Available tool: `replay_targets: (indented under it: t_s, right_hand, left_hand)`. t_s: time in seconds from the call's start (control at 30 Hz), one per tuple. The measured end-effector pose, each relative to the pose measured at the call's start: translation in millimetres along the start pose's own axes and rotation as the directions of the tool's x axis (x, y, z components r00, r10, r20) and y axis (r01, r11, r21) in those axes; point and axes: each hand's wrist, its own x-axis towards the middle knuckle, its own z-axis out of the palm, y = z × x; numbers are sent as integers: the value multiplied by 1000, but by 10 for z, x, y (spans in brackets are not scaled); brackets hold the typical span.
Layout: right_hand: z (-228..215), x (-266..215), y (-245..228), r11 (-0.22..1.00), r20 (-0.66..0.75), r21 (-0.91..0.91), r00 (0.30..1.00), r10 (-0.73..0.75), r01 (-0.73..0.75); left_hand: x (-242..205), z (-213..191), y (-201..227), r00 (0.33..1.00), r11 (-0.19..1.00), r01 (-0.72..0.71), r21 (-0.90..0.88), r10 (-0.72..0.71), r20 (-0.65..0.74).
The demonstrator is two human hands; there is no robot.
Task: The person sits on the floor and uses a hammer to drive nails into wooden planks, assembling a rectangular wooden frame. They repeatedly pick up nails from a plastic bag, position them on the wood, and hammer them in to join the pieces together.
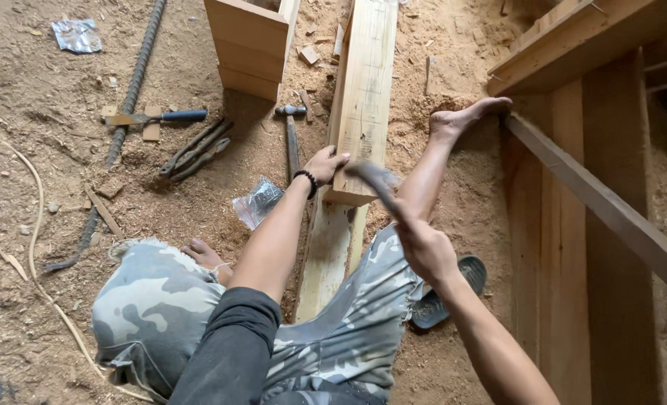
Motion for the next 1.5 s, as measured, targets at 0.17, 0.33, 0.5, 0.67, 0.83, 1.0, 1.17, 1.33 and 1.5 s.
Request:
replay_targets:
  t_s: [0.17, 0.33, 0.5, 0.67, 0.83, 1.0, 1.17, 1.33, 1.5]
  right_hand:
    - [-505, 201, -63, 942, 247, 132, 931, 270, -309]
    - [-863, 226, -233, 871, -355, 477, 880, 314, -118]
    - [-146, 138, -299, 919, 42, 294, 965, 260, -261]
    - [-93, -27, -75, 937, 206, 205, 949, 241, -282]
    - [-498, 70, -50, 926, -253, 341, 932, 260, -165]
    - [-18, 32, -130, 822, -424, 567, 875, 234, 56]
    - [229, -147, 1, 942, 109, 238, 970, 215, -236]
    - [-253, 14, -108, 871, -109, 431, 945, 309, -235]
    - [390, -286, -137, 935, -352, 322, 899, 261, -145]
  left_hand:
    - [-181, 31, 45, 999, 1000, 20, 7, -20, -26]
    - [-173, 22, -65, 999, 991, 47, 124, -43, -29]
    - [-318, 88, 93, 1000, 983, -9, 185, 12, -14]
    - [-298, 65, 147, 999, 979, 11, 203, -5, -33]
    - [-158, 50, 47, 994, 994, 102, 34, -103, 20]
    - [-113, -11, 37, 984, 973, 173, -153, -165, 66]
    - [-54, -13, 6, 984, 971, 174, -162, -167, 53]
    - [-37, -30, -38, 982, 962, 187, -199, -177, 63]
    - [-115, -57, 17, 981, 963, 188, -193, -177, 74]
